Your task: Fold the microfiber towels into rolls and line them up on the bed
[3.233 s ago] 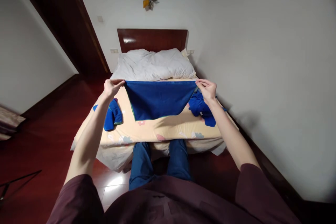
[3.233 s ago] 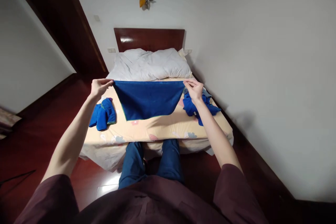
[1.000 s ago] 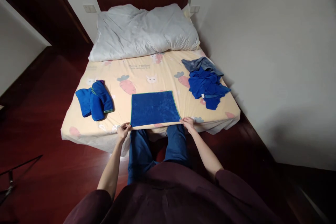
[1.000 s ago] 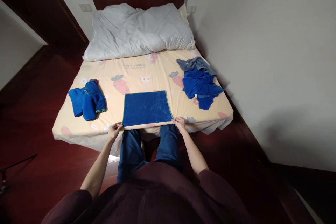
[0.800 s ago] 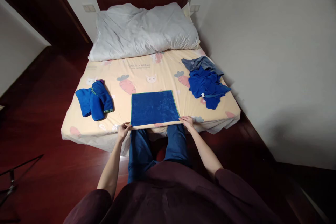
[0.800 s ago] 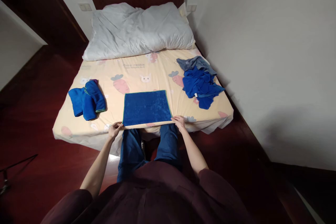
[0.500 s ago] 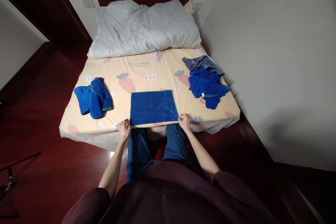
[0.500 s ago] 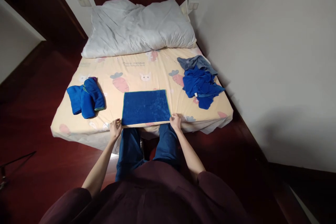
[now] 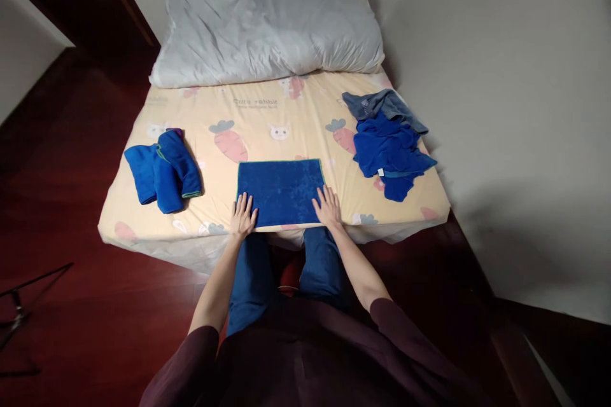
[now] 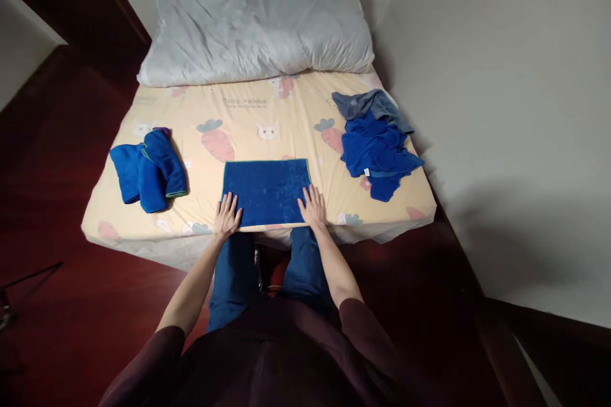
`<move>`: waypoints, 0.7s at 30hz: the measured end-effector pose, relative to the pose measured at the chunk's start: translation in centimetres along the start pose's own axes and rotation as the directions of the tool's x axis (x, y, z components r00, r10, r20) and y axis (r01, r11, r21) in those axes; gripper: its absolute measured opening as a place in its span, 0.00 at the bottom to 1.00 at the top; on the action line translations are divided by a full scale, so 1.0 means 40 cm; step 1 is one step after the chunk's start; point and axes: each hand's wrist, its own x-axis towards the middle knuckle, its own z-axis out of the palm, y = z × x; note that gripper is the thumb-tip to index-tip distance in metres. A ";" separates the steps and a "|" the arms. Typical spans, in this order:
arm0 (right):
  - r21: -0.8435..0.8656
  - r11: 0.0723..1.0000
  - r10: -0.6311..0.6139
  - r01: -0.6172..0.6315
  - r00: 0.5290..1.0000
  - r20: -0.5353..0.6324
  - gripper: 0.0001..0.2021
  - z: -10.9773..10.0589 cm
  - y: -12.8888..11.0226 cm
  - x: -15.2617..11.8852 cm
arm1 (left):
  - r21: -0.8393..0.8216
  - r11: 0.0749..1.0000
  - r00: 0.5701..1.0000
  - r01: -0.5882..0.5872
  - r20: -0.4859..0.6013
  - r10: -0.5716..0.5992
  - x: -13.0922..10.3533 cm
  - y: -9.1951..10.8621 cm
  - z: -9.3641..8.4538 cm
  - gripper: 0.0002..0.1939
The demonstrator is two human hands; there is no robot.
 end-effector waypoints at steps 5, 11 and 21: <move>-0.032 0.998 0.054 -0.062 0.978 -0.202 0.26 -0.052 0.108 -0.069 | 0.036 0.999 0.998 0.007 -0.063 -0.005 -0.081 -0.036 -0.009 0.31; 0.171 0.937 -0.289 0.304 0.951 -0.105 0.20 -0.068 0.091 -0.211 | 0.008 0.984 0.984 -0.175 0.017 0.175 -0.196 -0.085 -0.037 0.21; 0.179 0.967 -0.163 0.179 0.982 -0.097 0.23 -0.045 0.092 -0.164 | 0.116 0.989 0.991 -0.094 0.110 0.081 -0.127 -0.065 -0.090 0.24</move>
